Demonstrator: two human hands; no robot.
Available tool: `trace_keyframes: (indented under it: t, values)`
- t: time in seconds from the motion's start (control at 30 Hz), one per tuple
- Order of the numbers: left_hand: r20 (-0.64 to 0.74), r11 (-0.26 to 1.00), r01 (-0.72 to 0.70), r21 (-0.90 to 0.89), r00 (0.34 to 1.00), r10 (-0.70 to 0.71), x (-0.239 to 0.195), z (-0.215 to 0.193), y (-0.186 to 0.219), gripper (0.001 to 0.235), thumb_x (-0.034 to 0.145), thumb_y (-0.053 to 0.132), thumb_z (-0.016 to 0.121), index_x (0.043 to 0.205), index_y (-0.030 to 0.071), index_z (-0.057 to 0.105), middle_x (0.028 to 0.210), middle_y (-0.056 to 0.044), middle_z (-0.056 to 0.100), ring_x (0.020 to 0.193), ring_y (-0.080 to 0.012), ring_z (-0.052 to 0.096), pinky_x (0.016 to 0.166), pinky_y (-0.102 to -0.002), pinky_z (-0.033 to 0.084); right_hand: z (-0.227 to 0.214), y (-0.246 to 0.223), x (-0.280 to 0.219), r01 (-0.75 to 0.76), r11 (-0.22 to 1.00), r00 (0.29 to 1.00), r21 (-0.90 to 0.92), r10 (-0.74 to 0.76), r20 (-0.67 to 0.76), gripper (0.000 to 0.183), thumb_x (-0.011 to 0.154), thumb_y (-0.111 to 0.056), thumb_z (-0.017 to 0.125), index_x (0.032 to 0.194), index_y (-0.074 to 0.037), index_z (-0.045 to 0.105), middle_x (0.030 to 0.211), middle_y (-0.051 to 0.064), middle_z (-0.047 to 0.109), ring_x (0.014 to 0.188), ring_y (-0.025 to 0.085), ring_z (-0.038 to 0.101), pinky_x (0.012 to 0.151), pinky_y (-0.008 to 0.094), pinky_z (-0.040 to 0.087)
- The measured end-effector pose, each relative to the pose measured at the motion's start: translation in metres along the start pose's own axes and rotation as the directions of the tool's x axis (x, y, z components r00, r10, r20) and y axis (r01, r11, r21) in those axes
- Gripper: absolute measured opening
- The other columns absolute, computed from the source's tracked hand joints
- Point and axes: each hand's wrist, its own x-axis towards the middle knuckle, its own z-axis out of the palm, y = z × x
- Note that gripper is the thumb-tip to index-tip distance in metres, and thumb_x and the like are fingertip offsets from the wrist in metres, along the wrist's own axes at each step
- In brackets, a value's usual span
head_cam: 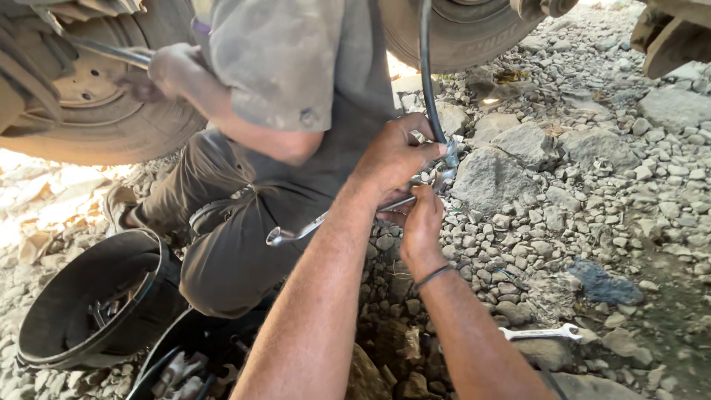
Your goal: The person uses a file to smooth a metal fitting, then screws a nut onto a brake line. They use two wrenches to tighten the fitting onto the vehicle's brake assembly.
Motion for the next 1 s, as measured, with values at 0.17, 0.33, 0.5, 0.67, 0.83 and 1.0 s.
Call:
trace_keyframes:
  t: [0.17, 0.33, 0.5, 0.67, 0.83, 1.0]
  values:
    - [-0.025, 0.996, 0.081, 0.026, 0.996, -0.08, -0.007, -0.003, 0.015, 0.019, 0.083, 0.018, 0.082, 0.087, 0.006, 0.067, 0.084, -0.007, 0.07, 0.076, -0.0157, 0.069, 0.064, -0.033, 0.057, 0.01, -0.011, 0.01, 0.042, 0.998, 0.999, 0.044, -0.043, 0.031, 0.032, 0.097, -0.025, 0.043, 0.106, -0.001, 0.062, 0.09, 0.013, 0.072, 0.079, 0.022, 0.073, 0.064, 0.039, 0.065]
    - [-0.026, 0.991, 0.128, -0.027, 0.991, -0.129, -0.012, 0.0, 0.03, 0.016, 0.084, 0.017, 0.079, 0.09, 0.007, 0.067, 0.08, -0.007, 0.072, 0.074, -0.015, 0.07, 0.064, -0.034, 0.057, 0.009, -0.006, 0.022, 0.077, 0.993, 0.997, 0.09, -0.076, -0.009, 0.028, 0.099, -0.028, 0.044, 0.108, -0.006, 0.059, 0.101, 0.008, 0.067, 0.093, 0.019, 0.069, 0.073, 0.039, 0.063]
    - [-0.06, 0.985, 0.156, 0.071, 0.987, -0.152, -0.015, 0.002, 0.037, 0.017, 0.084, 0.018, 0.08, 0.087, 0.007, 0.067, 0.075, -0.007, 0.075, 0.07, -0.0142, 0.074, 0.064, -0.031, 0.058, 0.002, 0.004, 0.029, 0.088, 0.993, 0.996, 0.081, -0.086, -0.025, 0.028, 0.1, -0.029, 0.043, 0.107, -0.005, 0.056, 0.103, 0.01, 0.066, 0.094, 0.018, 0.068, 0.075, 0.039, 0.06]
    - [-0.014, 0.98, 0.2, 0.005, 0.98, -0.2, -0.019, 0.002, 0.044, 0.015, 0.088, 0.018, 0.076, 0.093, 0.008, 0.066, 0.08, -0.008, 0.074, 0.074, -0.0146, 0.074, 0.061, -0.033, 0.06, 0.002, 0.0, 0.024, 0.115, 0.993, 0.991, -0.034, -0.117, -0.064, 0.032, 0.1, -0.03, 0.041, 0.107, -0.003, 0.057, 0.099, 0.01, 0.061, 0.092, 0.019, 0.066, 0.074, 0.04, 0.064]
    - [0.02, 0.964, 0.264, -0.008, 0.964, -0.264, -0.023, 0.006, 0.048, 0.014, 0.09, 0.018, 0.074, 0.093, 0.01, 0.064, 0.084, -0.009, 0.074, 0.076, -0.0148, 0.075, 0.06, -0.034, 0.061, 0.003, -0.009, 0.01, 0.122, 0.984, 0.987, -0.133, -0.134, -0.087, 0.037, 0.101, -0.033, 0.038, 0.108, -0.002, 0.056, 0.098, 0.011, 0.059, 0.089, 0.019, 0.067, 0.069, 0.038, 0.065]
    - [0.003, 0.978, 0.193, 0.08, 0.981, -0.193, -0.027, 0.008, 0.044, 0.016, 0.089, 0.02, 0.077, 0.092, 0.01, 0.064, 0.084, -0.009, 0.075, 0.076, -0.0155, 0.074, 0.064, -0.033, 0.059, 0.003, -0.011, 0.005, 0.095, 0.989, 0.991, -0.117, -0.105, -0.083, 0.043, 0.098, -0.036, 0.036, 0.111, -0.002, 0.059, 0.096, 0.01, 0.063, 0.084, 0.019, 0.069, 0.066, 0.033, 0.063]
